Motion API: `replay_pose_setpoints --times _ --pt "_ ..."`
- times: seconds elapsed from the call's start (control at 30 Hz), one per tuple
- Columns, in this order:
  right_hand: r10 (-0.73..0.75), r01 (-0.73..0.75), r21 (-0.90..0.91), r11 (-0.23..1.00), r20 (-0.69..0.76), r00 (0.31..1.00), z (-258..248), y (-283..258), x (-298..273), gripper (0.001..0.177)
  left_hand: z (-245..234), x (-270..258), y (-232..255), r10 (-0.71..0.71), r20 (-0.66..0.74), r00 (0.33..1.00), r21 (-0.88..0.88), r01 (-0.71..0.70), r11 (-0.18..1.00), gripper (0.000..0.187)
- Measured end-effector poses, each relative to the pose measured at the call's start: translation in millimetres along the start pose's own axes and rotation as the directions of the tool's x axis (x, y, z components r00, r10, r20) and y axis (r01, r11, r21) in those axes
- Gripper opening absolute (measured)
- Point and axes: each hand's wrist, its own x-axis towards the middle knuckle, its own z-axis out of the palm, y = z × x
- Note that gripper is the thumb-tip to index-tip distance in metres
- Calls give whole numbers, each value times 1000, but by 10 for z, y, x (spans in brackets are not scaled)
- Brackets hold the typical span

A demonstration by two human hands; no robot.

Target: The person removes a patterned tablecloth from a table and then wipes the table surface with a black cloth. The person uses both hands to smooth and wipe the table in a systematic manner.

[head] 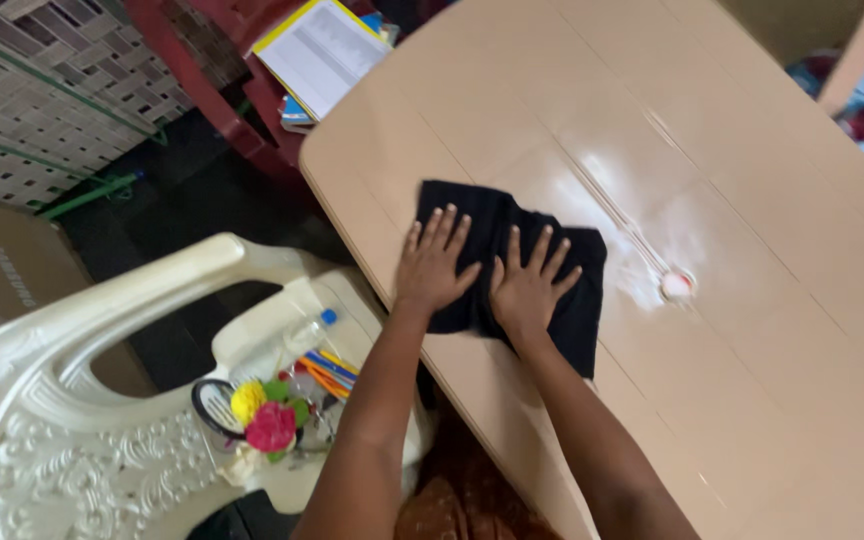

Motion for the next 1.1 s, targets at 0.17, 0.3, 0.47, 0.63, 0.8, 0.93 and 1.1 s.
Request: replay_pose_setpoints --times 0.17,0.3,0.47,0.63,0.8,0.93,1.1 --pt "-92 92 29 995 -5 996 183 -697 1047 62 -144 669 -885 -144 -124 982 46 151 987 85" --pt "-102 98 60 993 70 992 335 -1208 1831 64 -270 1182 -1475 -279 -160 947 38 289 957 86" --pt "-147 142 50 989 112 983 530 -1641 2347 64 -435 1404 -1935 -435 -115 893 -18 436 900 88" --pt "-311 305 64 950 114 944 508 -1713 2295 63 -270 1215 -1836 -548 -295 783 -44 562 826 82" --pt "-476 462 118 879 151 866 337 -1625 1907 55 -9 628 -1475 -527 -476 704 -153 524 838 78" --pt "-512 497 131 858 126 850 267 -1463 1418 55 204 131 -1076 -540 -447 713 -234 490 840 76" --pt "-504 489 126 863 149 851 91 -1062 683 54 435 -439 -433 -613 -389 687 -359 500 788 71"
